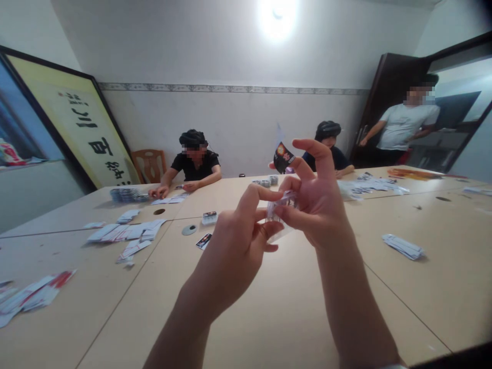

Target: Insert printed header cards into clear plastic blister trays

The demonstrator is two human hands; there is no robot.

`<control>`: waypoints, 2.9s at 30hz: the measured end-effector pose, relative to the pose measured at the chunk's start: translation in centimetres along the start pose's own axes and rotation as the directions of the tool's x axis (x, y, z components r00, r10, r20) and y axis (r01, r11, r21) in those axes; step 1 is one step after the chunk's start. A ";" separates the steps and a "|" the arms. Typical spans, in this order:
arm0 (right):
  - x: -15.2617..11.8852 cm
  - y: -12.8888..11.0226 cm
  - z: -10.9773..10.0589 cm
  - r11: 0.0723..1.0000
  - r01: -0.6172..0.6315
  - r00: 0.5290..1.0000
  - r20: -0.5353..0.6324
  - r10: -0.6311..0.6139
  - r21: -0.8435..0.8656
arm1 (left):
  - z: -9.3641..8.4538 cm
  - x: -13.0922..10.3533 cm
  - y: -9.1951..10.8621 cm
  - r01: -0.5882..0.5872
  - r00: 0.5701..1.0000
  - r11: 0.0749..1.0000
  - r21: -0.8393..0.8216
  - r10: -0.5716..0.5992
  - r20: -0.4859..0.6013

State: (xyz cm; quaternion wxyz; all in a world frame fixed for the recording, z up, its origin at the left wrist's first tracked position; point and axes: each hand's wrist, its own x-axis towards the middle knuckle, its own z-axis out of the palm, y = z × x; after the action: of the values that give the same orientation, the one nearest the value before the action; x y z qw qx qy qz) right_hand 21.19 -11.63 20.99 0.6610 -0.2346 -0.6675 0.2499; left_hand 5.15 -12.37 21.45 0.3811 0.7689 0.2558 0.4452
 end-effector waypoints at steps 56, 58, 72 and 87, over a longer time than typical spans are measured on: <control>0.6 1.9 -0.2 0.992 0.105 0.994 0.023 -0.107 0.074 | -0.9 0.1 -0.3 -0.019 1.000 0.997 0.072 0.019 0.006; 0.6 1.9 -0.2 0.992 0.103 0.994 0.032 -0.106 0.078 | -0.8 0.1 -0.3 -0.020 1.000 0.997 0.075 0.020 0.007; 0.4 1.9 0.5 0.994 0.078 0.996 -0.046 -0.074 0.075 | -0.6 0.3 -0.6 0.009 0.999 0.992 0.126 -0.004 -0.041; 2.4 11.0 4.6 0.912 -0.163 0.984 -0.008 0.179 0.377 | -7.0 3.5 -5.1 0.315 0.934 0.940 0.132 -0.332 0.135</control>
State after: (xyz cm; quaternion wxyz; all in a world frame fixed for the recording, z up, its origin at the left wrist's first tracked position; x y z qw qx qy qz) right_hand 16.36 -1.80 15.71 0.6833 -0.1665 -0.5702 0.4246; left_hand 0.34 -4.29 21.21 0.4256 0.7681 0.3723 0.3005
